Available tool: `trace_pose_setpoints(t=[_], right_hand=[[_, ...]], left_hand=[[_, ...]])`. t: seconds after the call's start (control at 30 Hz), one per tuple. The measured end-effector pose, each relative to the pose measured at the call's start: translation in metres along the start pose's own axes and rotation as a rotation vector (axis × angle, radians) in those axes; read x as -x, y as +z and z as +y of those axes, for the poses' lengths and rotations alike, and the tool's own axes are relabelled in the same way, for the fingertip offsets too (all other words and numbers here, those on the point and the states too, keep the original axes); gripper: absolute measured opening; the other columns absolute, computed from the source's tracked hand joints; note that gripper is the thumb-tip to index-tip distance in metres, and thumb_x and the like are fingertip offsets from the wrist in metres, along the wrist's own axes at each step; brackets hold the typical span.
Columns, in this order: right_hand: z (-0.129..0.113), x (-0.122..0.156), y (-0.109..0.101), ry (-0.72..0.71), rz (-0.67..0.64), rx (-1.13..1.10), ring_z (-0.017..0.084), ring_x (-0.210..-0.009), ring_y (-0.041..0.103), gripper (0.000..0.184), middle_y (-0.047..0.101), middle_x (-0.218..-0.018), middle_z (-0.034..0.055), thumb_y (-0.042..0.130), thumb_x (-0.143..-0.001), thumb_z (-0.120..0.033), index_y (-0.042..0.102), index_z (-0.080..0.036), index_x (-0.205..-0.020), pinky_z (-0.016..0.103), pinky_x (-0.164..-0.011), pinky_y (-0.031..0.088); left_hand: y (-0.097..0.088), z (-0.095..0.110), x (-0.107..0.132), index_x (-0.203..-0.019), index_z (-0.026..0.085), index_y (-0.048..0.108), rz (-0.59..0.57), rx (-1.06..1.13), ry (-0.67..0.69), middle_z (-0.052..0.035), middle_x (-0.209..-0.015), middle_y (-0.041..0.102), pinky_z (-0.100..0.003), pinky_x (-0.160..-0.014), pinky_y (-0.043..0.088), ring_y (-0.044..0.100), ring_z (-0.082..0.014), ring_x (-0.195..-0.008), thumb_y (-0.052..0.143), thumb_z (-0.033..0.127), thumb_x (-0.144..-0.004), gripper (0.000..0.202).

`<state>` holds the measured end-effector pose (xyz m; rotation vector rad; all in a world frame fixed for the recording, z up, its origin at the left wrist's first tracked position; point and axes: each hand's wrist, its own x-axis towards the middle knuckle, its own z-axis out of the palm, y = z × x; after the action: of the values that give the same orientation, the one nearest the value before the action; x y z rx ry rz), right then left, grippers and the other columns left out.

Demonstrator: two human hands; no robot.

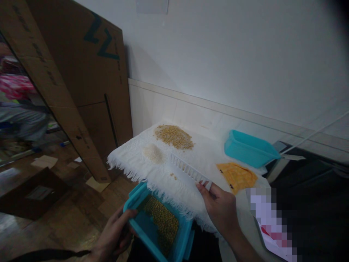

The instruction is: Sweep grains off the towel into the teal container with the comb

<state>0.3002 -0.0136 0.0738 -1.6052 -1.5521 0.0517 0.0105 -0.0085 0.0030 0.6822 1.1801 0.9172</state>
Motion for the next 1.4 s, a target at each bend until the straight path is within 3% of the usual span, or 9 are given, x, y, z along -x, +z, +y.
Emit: trace_pose_setpoints(t=[0.33, 0.53, 0.73, 1.03, 1.1, 1.3, 1.4], right_hand=[[-0.004, 0.011, 0.000, 0.063, -0.043, 0.024, 0.023, -0.066, 0.078, 0.040, 0.082, -0.079, 0.0058, 0.055, -0.096, -0.049, 0.081, -0.022, -0.082, 0.025, -0.055, 0.057], [0.001, 0.016, -0.001, 0.006, -0.080, -0.032, 0.022, -0.077, 0.080, 0.032, 0.082, -0.084, 0.0012, 0.056, -0.096, -0.046, 0.082, -0.027, -0.093, 0.025, -0.071, 0.061], [0.011, 0.021, 0.005, -0.003, -0.092, -0.046, 0.021, -0.075, 0.079, 0.032, 0.082, -0.083, 0.0009, 0.056, -0.097, -0.046, 0.082, -0.028, -0.094, 0.028, -0.077, 0.062], [0.003, 0.029, -0.004, -0.107, -0.170, -0.090, 0.020, -0.083, 0.080, 0.029, 0.083, -0.093, -0.0012, 0.055, -0.098, -0.043, 0.082, -0.031, -0.098, 0.026, -0.072, 0.063], [0.002, 0.027, -0.008, -0.118, -0.137, -0.050, 0.020, -0.080, 0.080, 0.031, 0.083, -0.090, -0.0016, 0.055, -0.098, -0.046, 0.082, -0.032, -0.096, 0.026, -0.070, 0.063], [0.021, 0.003, -0.019, 0.000, 0.165, 0.239, 0.025, -0.069, 0.079, 0.053, 0.082, -0.081, 0.0082, 0.048, -0.098, -0.061, 0.083, -0.022, -0.088, 0.029, -0.061, 0.059], [0.034, -0.004, -0.019, 0.008, 0.179, 0.249, 0.024, -0.068, 0.078, 0.056, 0.082, -0.083, 0.0096, 0.047, -0.098, -0.062, 0.083, -0.020, -0.090, 0.029, -0.061, 0.058]], left_hand=[[0.003, 0.003, 0.002, -0.070, 0.023, 0.060, 0.028, 0.020, -0.018, -0.0009, -0.042, 0.064, -0.013, -0.028, 0.017, 0.030, -0.0030, -0.025, 0.083, 0.058, -0.063, 0.043], [0.001, -0.001, 0.001, -0.074, 0.023, 0.062, 0.039, 0.040, -0.008, 0.0041, -0.038, 0.057, -0.012, -0.029, 0.016, 0.027, -0.0025, -0.026, 0.082, 0.057, -0.065, 0.041], [0.002, 0.005, 0.005, -0.077, 0.022, 0.063, 0.023, 0.015, -0.032, -0.0004, -0.044, 0.064, -0.013, -0.029, 0.017, 0.030, -0.0030, -0.028, 0.080, 0.054, -0.069, 0.037], [-0.003, -0.007, -0.004, -0.074, 0.022, 0.063, 0.069, 0.025, -0.021, 0.0037, -0.037, 0.055, -0.014, -0.028, 0.015, 0.027, -0.0031, -0.025, 0.080, 0.058, -0.065, 0.041], [-0.002, -0.007, -0.005, -0.074, 0.022, 0.063, 0.065, 0.028, -0.020, 0.0039, -0.036, 0.054, -0.014, -0.028, 0.013, 0.026, -0.0032, -0.024, 0.080, 0.058, -0.064, 0.041], [0.000, -0.003, -0.003, -0.070, 0.022, 0.061, 0.011, 0.033, 0.013, 0.0010, -0.040, 0.059, -0.014, -0.026, 0.014, 0.027, -0.0032, -0.025, 0.080, 0.057, -0.065, 0.039], [-0.002, -0.005, -0.003, -0.070, 0.022, 0.062, 0.034, 0.022, 0.004, 0.0011, -0.042, 0.060, -0.013, -0.027, 0.016, 0.029, -0.0031, -0.026, 0.080, 0.057, -0.065, 0.040]])
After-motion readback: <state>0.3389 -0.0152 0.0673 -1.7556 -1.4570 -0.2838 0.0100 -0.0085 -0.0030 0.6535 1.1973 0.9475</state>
